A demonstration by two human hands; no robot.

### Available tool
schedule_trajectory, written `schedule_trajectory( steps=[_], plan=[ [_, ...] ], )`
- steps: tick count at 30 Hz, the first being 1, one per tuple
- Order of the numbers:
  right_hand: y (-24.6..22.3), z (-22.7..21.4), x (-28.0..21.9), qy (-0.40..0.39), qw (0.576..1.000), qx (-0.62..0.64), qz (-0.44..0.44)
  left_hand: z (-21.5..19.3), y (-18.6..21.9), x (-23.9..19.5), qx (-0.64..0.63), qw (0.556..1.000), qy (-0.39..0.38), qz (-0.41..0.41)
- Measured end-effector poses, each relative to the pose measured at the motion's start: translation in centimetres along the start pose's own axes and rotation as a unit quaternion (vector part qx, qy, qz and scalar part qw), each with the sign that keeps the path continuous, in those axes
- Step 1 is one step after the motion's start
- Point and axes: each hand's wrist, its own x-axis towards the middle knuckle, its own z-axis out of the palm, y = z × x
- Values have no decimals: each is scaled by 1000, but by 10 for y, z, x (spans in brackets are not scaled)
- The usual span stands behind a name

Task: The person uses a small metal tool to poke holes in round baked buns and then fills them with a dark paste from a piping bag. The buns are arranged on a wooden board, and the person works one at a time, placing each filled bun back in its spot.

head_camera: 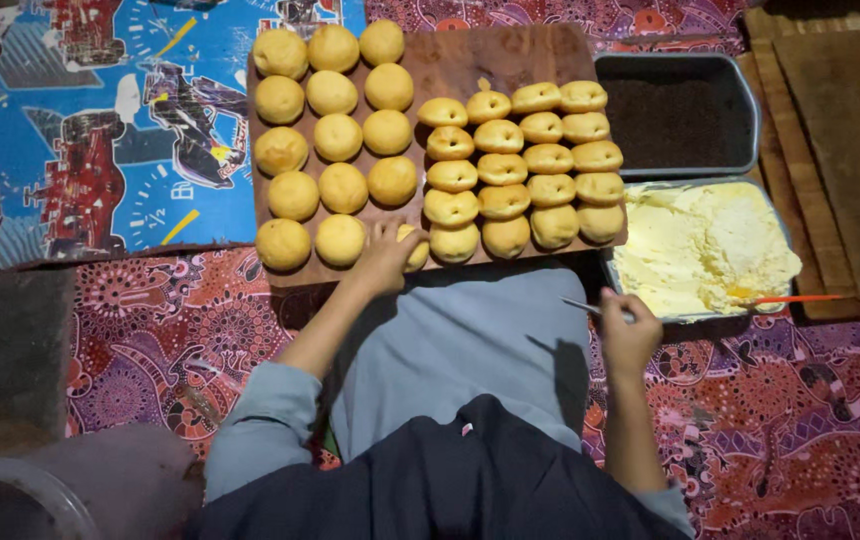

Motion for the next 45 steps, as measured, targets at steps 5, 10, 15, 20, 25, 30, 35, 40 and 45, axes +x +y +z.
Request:
schedule_trajectory(
  steps=[5, 10, 15, 20, 25, 30, 35, 40, 45],
  plan=[
    [25, -23, -10, 35, 994, 28, 99, -26, -5, 20, -65, 998, -13, 1],
    [18, -26, -20, 13, 993, 28, 111, -50, -27, 74, 9, 974, 123, -193],
    [-7, -10, -26, -55, 986, 95, 123, -35, -34, 80, 93, 975, 68, -188],
    [-43, 20, -29, -165, 972, 140, 92, -5, -23, 35, -373, 884, 280, 35],
    [-96, 44, -35, -268, 940, 208, 23, 11, 40, -40, -909, 350, 215, -67],
    [-142, 55, -56, -262, 941, 183, -107, 4, 96, -60, -914, 304, 239, -122],
    [-159, 54, -71, -206, 942, 136, -225, -10, 122, -73, -850, 461, 252, -49],
    [-153, 60, -84, -162, 936, 40, -310, -15, 142, -77, -784, 578, 215, -76],
    [-142, 69, -68, -207, 925, 33, -318, -22, 149, -74, -753, 622, 190, -100]
  ],
)
